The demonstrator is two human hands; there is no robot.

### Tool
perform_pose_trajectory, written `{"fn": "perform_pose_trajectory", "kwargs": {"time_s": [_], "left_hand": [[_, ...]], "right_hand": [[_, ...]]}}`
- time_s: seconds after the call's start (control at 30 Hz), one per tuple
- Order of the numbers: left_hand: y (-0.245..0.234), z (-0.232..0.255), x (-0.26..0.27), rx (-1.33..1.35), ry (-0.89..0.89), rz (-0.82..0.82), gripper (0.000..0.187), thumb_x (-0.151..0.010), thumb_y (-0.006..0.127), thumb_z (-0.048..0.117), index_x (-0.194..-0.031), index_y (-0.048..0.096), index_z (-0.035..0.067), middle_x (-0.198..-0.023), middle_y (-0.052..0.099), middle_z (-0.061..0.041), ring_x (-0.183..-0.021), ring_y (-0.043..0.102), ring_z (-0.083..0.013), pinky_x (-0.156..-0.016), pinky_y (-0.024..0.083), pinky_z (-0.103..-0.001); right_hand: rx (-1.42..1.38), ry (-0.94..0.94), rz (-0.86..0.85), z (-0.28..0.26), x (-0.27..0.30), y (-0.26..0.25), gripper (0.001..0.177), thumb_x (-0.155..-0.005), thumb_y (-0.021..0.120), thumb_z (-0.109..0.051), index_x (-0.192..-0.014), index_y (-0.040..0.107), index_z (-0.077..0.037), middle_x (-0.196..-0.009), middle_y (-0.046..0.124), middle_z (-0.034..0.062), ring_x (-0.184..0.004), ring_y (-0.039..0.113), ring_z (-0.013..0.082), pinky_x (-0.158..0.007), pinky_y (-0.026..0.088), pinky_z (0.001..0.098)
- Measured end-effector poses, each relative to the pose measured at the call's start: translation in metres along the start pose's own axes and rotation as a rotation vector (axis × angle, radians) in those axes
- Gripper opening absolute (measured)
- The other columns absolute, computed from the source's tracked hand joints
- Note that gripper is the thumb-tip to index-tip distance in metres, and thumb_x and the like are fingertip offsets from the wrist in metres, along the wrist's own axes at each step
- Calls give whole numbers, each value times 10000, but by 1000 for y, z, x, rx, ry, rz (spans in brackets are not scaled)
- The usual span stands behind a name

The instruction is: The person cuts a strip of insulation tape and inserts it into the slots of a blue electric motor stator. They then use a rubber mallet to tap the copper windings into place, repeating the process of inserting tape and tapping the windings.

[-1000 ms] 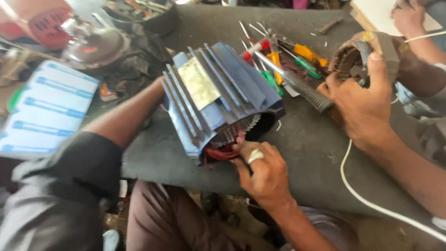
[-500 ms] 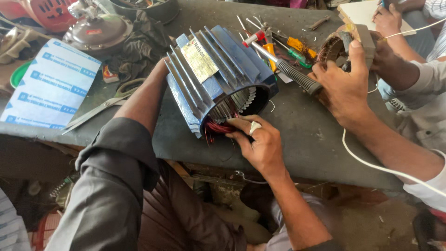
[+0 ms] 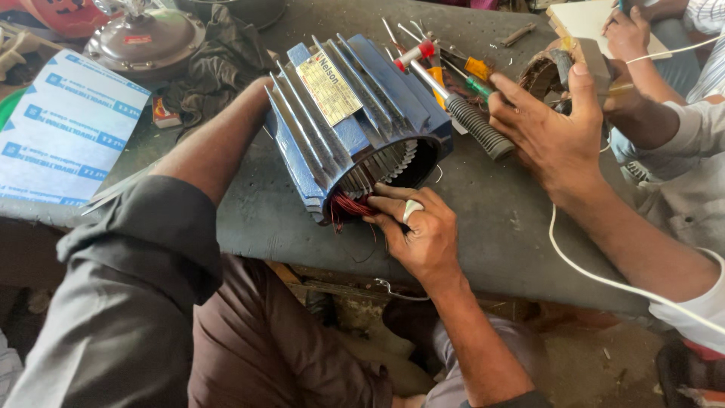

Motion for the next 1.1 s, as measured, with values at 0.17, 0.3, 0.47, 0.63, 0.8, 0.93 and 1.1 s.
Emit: {"fn": "perform_pose_trajectory", "kwargs": {"time_s": [0.17, 0.3, 0.47, 0.63, 0.8, 0.93, 1.1], "left_hand": [[5, 4, -2, -18, -2, -1, 302, -1052, 653, 256, -1221, 704, 11, -1113, 732, -122, -934, 719, -178, -811, 573, -314], [9, 7, -8, -32, -7, -10, 301, -1048, 662, 259, -1211, 708, 11, -1103, 732, -121, -927, 716, -176, -806, 570, -315], [7, 4, -8, -37, -7, -15, 299, -1042, 674, 264, -1198, 713, 11, -1091, 733, -119, -917, 714, -175, -800, 566, -317], [-3, 7, -3, -65, -15, 5, 299, -1036, 686, 268, -1185, 718, 11, -1079, 733, -117, -908, 711, -173, -794, 563, -319], [-8, 3, -15, -81, -24, -4, 298, -1030, 698, 273, -1172, 722, 11, -1067, 734, -116, -899, 708, -171, -788, 559, -320], [-11, 3, -20, -115, -43, -7, 298, -1026, 708, 276, -1162, 726, 12, -1057, 734, -114, -892, 706, -170, -783, 557, -322], [-17, 1, -10, -151, -55, 14, 299, -1020, 720, 281, -1149, 731, 12, -1045, 735, -113, -882, 704, -168, -777, 553, -323]], "right_hand": [[252, -73, 31, -11, 7, 0, 189, -809, 853, -136, -988, 797, -108, -1057, 792, 10, -845, 653, 166, -774, 438, 375], [287, -82, 45, -16, 8, 1, 273, -782, 858, -152, -1042, 802, -93, -1046, 758, -4, -872, 643, 201, -781, 430, 390], [119, -197, -124, -8, -9, 2, 273, -797, 835, -146, -1053, 769, -80, -1323, 719, 72, -886, 603, 230, -825, 488, 353], [273, -370, -213, -8, -13, 1, 220, -841, 807, -218, -1019, 759, -98, -1243, 743, 15, -822, 567, 229, -765, 451, 380], [406, -419, -138, -14, -2, 2, 204, -886, 791, -259, -1013, 749, -104, -1208, 741, 26, -816, 560, 207, -736, 424, 387], [425, -363, -114, -18, 0, 3, 204, -871, 786, -242, -1016, 741, -105, -1190, 739, 20, -848, 571, 218, -745, 424, 393], [335, -311, -146, -15, -1, 2, 275, -872, 809, -234, -1095, 742, -88, -1199, 729, 33, -830, 556, 203, -757, 433, 371]]}}
Point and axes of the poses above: each hand's wrist, its own x-axis away from the middle knuckle, its own y-axis out of the palm, z = x × y, the point moved 7 cm from there along -x, towards the middle knuckle
